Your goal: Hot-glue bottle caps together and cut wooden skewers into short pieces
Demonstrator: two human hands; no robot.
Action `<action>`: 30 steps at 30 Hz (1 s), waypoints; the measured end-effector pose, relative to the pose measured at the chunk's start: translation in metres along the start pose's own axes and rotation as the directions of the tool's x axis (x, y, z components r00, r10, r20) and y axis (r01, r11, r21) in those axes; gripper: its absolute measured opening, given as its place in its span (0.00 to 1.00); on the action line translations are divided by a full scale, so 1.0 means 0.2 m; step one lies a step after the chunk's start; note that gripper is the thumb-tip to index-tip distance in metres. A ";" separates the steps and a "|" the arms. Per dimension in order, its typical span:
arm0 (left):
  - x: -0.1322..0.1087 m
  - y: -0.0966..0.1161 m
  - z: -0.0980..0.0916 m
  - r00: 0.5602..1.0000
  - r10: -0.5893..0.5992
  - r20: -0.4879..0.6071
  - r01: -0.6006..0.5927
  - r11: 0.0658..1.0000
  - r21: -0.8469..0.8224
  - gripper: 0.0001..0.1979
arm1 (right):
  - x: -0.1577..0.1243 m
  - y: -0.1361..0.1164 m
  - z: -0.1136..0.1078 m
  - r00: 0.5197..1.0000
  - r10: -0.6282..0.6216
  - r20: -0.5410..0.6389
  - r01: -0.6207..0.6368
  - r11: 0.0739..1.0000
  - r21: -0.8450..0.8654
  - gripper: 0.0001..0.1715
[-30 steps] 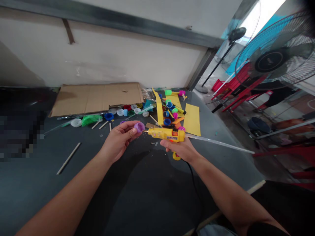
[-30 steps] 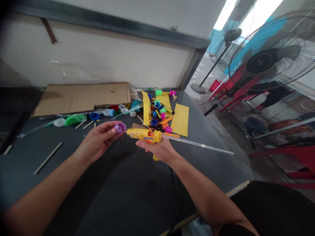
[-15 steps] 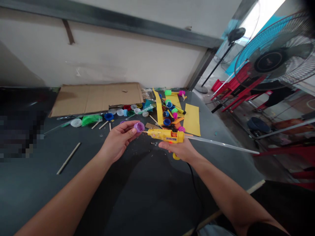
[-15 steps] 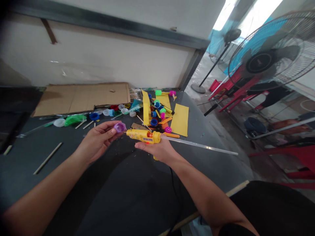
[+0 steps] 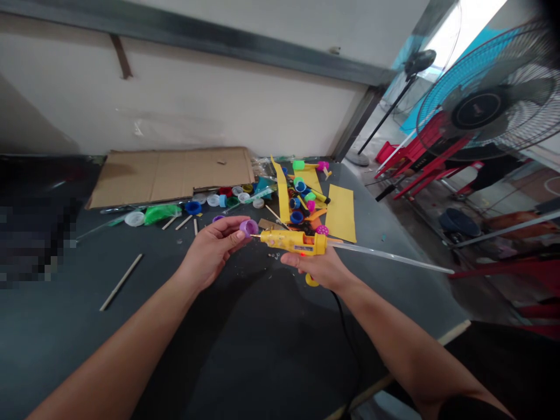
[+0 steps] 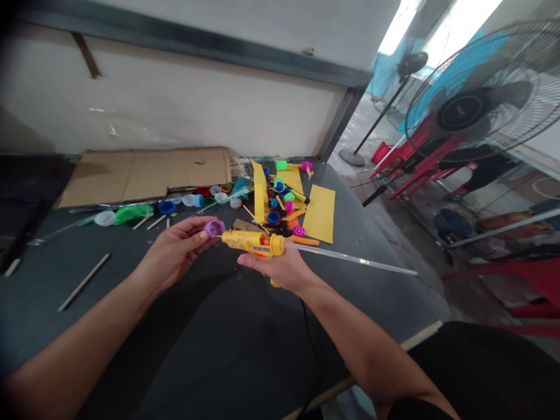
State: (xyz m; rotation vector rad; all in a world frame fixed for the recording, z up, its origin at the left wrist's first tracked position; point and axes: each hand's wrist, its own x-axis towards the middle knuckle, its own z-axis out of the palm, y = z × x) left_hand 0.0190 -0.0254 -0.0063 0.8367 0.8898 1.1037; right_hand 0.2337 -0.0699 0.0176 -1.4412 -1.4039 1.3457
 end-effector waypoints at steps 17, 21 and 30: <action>0.01 0.00 0.00 1.000 0.003 0.012 -0.003 1.000 0.005 0.12 | 0.00 0.00 -0.01 1.000 0.014 0.000 -0.014 0.998 -0.053 0.20; 0.00 0.00 -0.01 1.000 0.009 -0.003 -0.009 1.000 -0.017 0.12 | 0.01 -0.01 -0.01 1.000 0.019 -0.001 -0.019 0.998 -0.062 0.21; 0.01 0.01 -0.01 1.000 0.014 -0.007 -0.014 1.000 -0.011 0.11 | 0.01 -0.03 -0.01 0.999 0.013 -0.030 -0.015 0.997 -0.075 0.23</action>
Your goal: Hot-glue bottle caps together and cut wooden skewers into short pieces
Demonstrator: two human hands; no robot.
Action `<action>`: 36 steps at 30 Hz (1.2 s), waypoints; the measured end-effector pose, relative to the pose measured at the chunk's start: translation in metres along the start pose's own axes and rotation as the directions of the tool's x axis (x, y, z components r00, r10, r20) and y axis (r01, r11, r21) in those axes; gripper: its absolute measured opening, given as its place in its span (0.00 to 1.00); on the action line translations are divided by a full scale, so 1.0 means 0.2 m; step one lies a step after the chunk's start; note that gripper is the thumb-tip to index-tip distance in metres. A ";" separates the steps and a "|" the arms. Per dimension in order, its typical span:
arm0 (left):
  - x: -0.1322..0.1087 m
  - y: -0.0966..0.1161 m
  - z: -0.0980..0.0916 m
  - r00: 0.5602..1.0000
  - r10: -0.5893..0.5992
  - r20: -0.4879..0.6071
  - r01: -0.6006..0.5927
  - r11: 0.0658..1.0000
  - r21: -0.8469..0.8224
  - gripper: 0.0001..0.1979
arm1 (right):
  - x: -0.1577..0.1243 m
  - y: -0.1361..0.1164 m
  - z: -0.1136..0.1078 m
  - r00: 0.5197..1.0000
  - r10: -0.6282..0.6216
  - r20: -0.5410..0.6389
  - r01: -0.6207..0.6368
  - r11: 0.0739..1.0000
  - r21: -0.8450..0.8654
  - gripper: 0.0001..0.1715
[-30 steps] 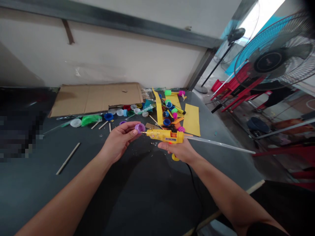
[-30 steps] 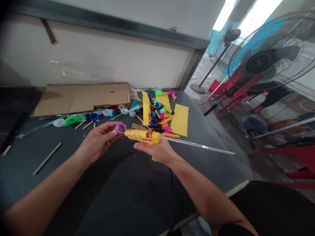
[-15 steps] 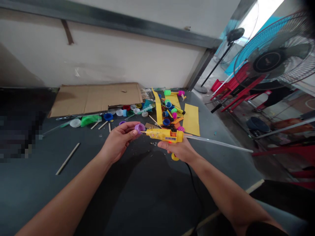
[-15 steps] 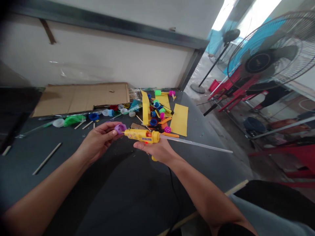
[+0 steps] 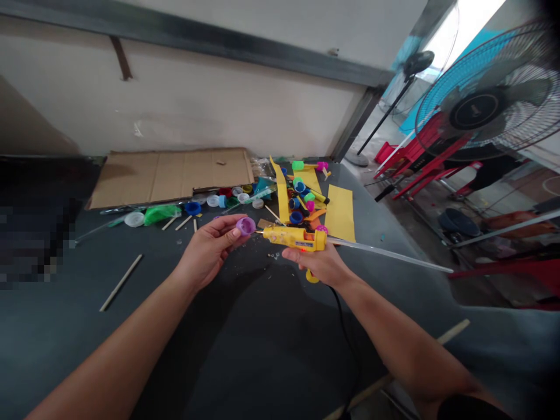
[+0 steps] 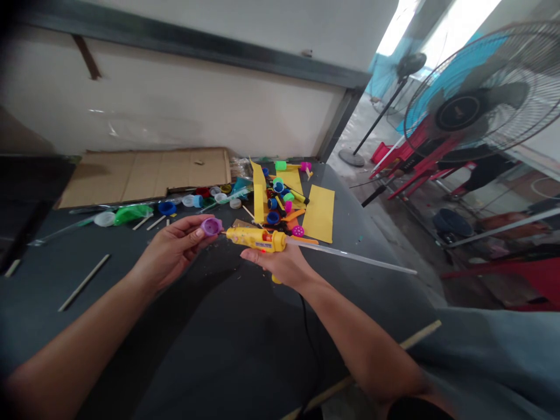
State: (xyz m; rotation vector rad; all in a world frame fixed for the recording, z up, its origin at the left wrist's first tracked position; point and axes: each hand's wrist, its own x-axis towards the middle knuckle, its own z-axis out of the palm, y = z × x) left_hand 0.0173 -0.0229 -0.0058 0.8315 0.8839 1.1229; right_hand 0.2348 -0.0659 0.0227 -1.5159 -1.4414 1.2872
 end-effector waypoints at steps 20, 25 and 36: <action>-0.01 0.00 0.01 1.000 -0.006 -0.005 0.006 1.000 0.017 0.14 | -0.01 0.01 0.01 0.998 0.060 0.030 -0.060 0.998 0.014 0.22; -0.01 -0.01 0.01 1.000 -0.015 0.006 0.015 0.999 0.036 0.13 | -0.02 -0.01 0.02 0.998 0.066 0.021 -0.067 0.998 0.009 0.23; -0.01 -0.02 0.01 0.999 -0.042 0.023 0.040 0.997 0.073 0.15 | -0.02 -0.02 0.01 0.997 0.076 0.008 -0.076 0.997 -0.005 0.23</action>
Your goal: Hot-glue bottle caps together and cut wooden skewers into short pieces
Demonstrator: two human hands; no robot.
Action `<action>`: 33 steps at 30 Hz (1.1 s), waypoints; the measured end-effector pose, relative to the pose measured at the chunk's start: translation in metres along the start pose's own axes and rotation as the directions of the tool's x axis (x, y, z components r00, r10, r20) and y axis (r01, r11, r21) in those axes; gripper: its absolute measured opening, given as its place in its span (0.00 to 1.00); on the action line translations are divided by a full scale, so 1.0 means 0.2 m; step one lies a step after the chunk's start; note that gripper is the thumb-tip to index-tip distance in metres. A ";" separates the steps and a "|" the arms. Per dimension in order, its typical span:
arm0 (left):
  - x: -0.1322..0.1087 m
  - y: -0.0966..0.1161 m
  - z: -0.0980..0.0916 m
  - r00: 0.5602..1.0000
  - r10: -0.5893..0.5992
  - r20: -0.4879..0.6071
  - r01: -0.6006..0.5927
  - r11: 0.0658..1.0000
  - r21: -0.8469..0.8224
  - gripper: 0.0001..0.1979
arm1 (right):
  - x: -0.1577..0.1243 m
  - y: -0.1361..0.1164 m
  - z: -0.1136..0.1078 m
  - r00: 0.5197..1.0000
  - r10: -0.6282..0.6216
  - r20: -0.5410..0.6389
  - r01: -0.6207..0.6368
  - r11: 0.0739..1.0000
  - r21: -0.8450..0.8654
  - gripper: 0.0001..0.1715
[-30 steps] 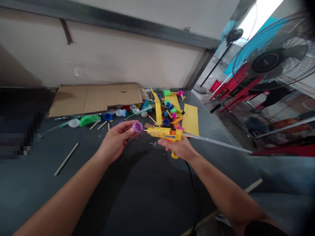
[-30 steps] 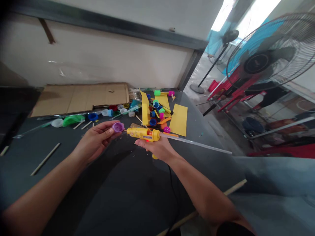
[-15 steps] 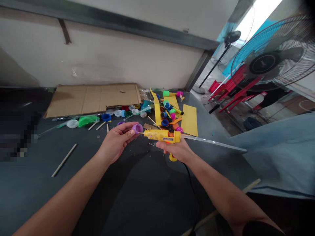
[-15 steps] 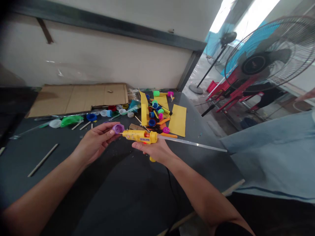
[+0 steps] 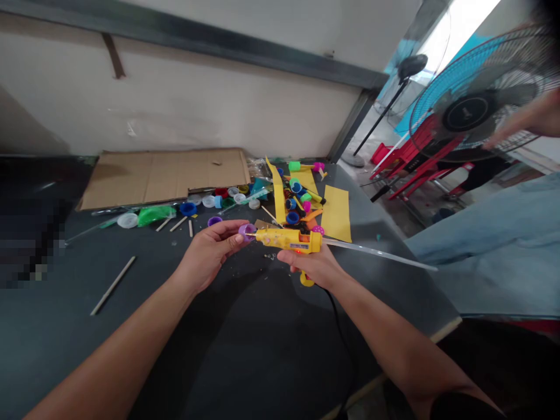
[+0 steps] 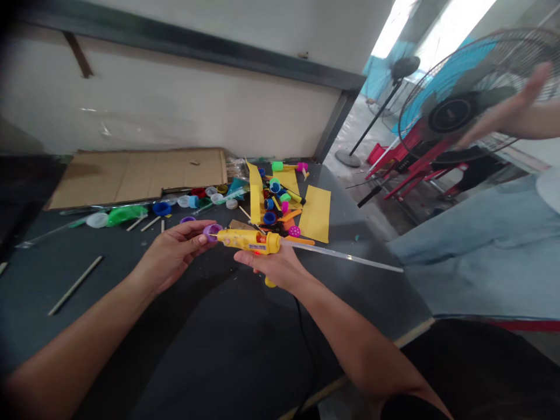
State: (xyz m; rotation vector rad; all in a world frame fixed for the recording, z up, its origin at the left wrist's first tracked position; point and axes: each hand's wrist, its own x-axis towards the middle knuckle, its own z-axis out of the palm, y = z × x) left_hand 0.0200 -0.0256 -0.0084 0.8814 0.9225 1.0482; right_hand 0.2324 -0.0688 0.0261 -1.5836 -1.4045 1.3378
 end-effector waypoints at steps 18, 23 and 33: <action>0.01 0.01 -0.01 0.999 0.027 -0.021 -0.027 0.999 -0.016 0.14 | 0.01 0.01 -0.01 1.000 0.000 0.013 0.000 0.999 -0.033 0.22; 0.00 0.02 -0.02 0.999 0.031 -0.020 -0.032 0.999 -0.024 0.14 | 0.01 0.01 -0.02 0.998 -0.056 -0.006 0.056 0.998 -0.002 0.19; 0.00 0.02 -0.01 0.999 0.040 -0.030 -0.040 0.999 -0.007 0.14 | 0.02 0.04 -0.01 0.999 -0.035 -0.006 0.035 0.999 -0.024 0.21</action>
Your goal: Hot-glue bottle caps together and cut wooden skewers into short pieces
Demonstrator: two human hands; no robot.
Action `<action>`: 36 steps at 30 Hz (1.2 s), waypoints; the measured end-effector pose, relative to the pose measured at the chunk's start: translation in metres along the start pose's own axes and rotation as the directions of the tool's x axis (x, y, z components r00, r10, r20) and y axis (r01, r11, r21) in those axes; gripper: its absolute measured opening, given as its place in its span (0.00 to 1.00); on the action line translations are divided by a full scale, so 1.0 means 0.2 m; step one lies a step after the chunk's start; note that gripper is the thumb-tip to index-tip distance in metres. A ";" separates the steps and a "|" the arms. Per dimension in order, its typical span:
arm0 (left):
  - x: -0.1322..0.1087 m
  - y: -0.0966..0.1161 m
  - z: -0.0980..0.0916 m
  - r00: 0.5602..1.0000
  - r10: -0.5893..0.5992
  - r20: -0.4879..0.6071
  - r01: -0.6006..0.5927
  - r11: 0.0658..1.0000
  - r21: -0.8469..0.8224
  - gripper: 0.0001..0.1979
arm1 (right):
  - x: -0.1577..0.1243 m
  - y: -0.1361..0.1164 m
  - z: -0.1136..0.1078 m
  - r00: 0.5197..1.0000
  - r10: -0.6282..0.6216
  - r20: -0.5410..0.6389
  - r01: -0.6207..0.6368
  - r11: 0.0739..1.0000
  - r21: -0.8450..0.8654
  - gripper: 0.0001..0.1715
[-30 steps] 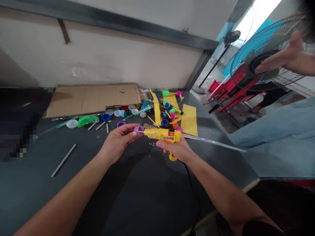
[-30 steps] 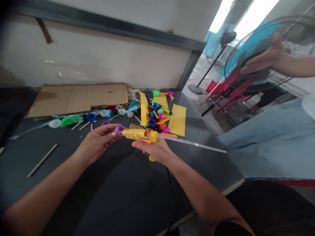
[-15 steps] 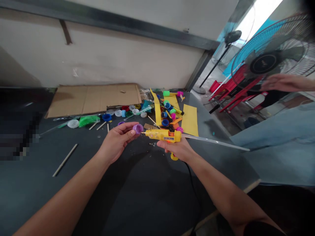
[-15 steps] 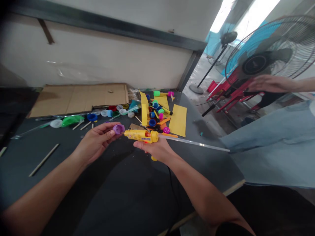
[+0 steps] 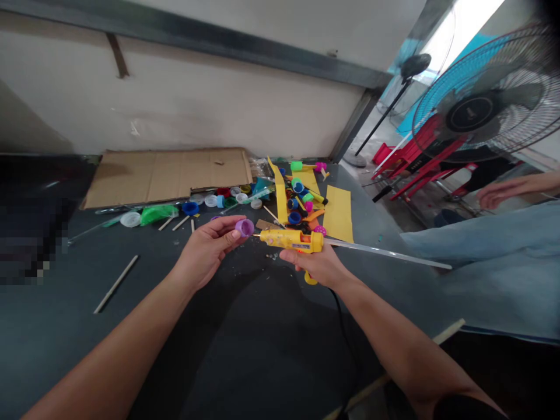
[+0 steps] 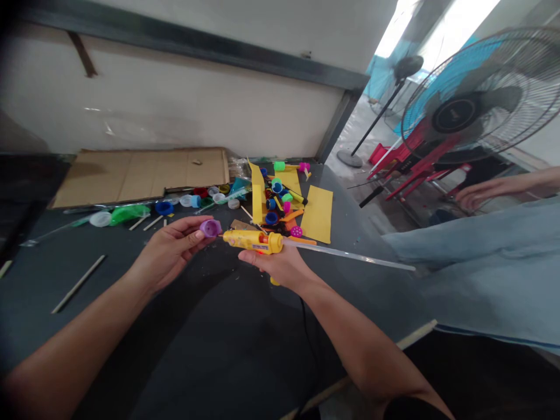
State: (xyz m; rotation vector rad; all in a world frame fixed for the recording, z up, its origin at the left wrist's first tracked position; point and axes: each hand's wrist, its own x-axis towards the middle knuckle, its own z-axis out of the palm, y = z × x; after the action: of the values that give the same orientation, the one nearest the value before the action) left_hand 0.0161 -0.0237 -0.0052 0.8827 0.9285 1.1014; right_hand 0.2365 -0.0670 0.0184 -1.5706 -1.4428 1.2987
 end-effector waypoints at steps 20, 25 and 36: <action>0.00 -0.03 0.01 0.999 -0.033 0.027 0.032 0.999 0.034 0.15 | -0.02 -0.02 0.01 1.000 -0.003 0.022 0.002 0.999 0.043 0.22; 0.00 -0.03 0.01 0.998 -0.043 0.037 0.041 0.997 0.059 0.16 | -0.01 0.00 0.01 0.999 -0.047 0.020 0.046 0.998 0.047 0.22; 0.00 -0.03 0.01 0.998 -0.033 0.045 0.032 0.999 0.029 0.15 | -0.02 -0.01 0.01 0.998 -0.063 0.015 0.062 0.998 0.022 0.22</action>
State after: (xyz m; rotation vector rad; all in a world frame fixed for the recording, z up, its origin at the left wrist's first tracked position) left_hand 0.0200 -0.0247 -0.0110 0.9093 0.9196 1.0390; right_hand 0.2337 -0.0699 0.0212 -1.4924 -1.4708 1.2891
